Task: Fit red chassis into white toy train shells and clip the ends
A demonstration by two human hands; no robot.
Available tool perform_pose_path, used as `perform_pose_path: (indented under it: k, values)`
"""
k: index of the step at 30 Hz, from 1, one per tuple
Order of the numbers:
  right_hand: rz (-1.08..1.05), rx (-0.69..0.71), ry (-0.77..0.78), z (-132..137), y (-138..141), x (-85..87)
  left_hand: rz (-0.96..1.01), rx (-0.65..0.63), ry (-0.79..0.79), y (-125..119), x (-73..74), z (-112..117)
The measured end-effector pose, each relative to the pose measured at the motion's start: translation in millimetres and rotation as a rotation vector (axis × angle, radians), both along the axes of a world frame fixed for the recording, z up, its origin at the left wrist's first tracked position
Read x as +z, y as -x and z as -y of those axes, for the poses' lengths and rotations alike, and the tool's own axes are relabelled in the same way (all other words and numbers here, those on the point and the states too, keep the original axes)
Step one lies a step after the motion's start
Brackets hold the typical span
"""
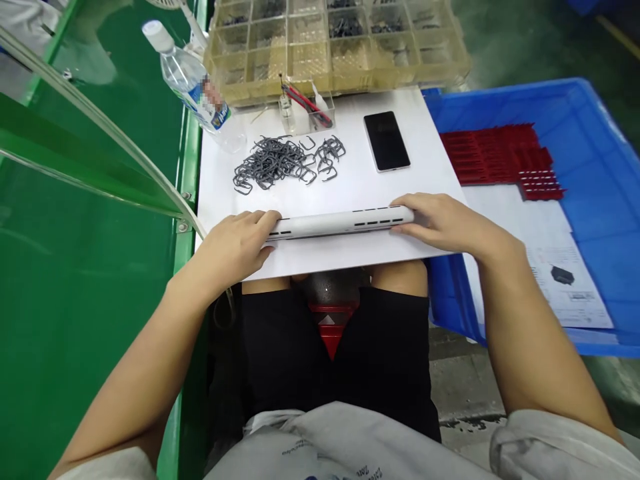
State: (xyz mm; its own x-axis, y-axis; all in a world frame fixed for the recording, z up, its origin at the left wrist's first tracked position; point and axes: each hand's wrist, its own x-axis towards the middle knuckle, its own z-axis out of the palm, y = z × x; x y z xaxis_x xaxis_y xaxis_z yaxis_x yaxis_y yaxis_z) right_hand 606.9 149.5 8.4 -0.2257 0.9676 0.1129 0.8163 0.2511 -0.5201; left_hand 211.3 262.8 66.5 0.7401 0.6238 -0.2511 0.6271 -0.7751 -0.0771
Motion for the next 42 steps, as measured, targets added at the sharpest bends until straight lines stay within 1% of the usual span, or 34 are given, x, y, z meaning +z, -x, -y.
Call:
perform_pose_path:
  k: [3, 7, 11, 15, 17, 21, 23, 25, 28, 31, 33, 37, 39, 42]
  values:
    - [-0.042, -0.07, 0.032, 14, -8, 5.1, 0.004, -0.034, 0.104, 0, -0.3, -4]
    - [-0.079, -0.121, 0.052, 21, -8, 7.3, 0.044, -0.071, 0.137, 0, 2.7, -8]
    - [-0.083, -0.08, 0.041, 18, -5, 1.3, 0.019, -0.058, 0.169, 4, -4.0, -7]
    - [-0.096, -0.02, 0.006, 15, -8, -1.8, 0.127, -0.073, 0.193, 9, -16.4, -2]
    - [-0.082, -0.008, 0.006, 14, -12, -0.2, 0.158, -0.064, 0.18, 11, -21.0, 2]
    - [-0.08, -0.017, 0.006, 13, -14, -0.2, 0.083, -0.023, 0.096, 11, -23.7, 12]
    - [-0.122, -0.006, -0.018, 12, -5, -6.7, 0.075, -0.051, 0.037, 5, -23.5, 17]
    - [-0.181, 0.022, -0.058, 9, 11, -17.6, 0.141, -0.094, 0.006, -9, -24.2, 22]
    - [-0.253, 0.047, -0.133, 4, 40, -34.7, 0.242, -0.129, 0.028, -41, -28.4, 25]
    - [-0.309, 0.042, -0.173, 4, 56, -43.9, 0.227, -0.154, 0.074, -64, -33.7, 21]
    - [-0.353, 0.033, -0.173, 4, 57, -46.0, 0.248, -0.174, 0.111, -67, -35.4, 16]
    - [-0.414, 0.038, -0.141, 3, 53, -48.9, 0.373, -0.169, 0.151, -57, -33.4, 6]
    - [-0.44, 0.03, -0.128, 3, 52, -50.4, 0.423, -0.158, 0.157, -53, -32.6, 5]
    - [-0.481, -0.003, -0.124, 4, 51, -51.3, 0.42, -0.19, 0.172, -53, -34.9, 7]
